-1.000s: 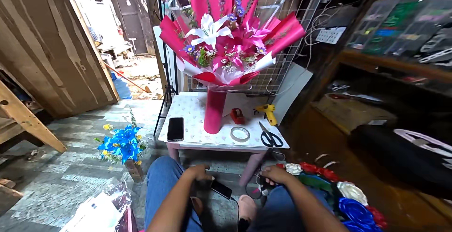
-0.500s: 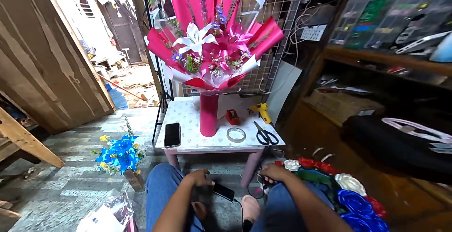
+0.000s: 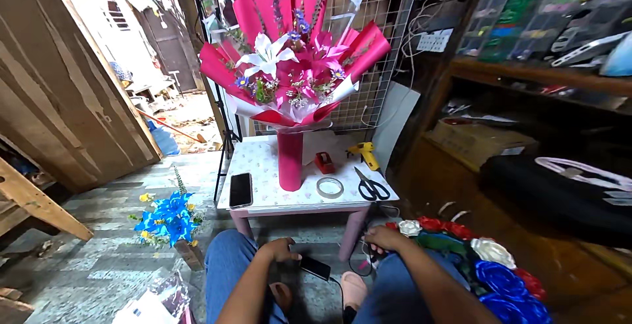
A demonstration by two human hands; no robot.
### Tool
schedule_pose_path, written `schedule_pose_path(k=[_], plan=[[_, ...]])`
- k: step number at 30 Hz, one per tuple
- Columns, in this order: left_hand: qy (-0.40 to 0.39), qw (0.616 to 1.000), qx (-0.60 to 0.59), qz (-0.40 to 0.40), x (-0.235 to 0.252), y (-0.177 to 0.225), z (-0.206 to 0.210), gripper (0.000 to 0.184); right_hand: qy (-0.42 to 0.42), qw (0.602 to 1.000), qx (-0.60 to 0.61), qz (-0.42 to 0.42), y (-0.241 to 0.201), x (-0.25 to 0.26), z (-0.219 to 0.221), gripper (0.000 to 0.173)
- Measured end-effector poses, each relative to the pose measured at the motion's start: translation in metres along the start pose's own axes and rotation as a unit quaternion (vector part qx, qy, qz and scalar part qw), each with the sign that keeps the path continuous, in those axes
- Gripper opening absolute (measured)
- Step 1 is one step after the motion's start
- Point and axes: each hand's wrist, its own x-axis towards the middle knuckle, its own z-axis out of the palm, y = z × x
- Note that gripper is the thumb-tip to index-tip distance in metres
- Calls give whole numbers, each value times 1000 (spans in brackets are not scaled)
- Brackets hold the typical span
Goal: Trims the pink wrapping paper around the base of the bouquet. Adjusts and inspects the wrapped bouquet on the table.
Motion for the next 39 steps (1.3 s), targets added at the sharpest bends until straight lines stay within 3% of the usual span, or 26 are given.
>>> schedule_pose_path(k=[39], plan=[[-8, 1000, 15, 5, 5, 0, 4, 67, 0, 1000, 16, 10, -2, -2, -1, 39]])
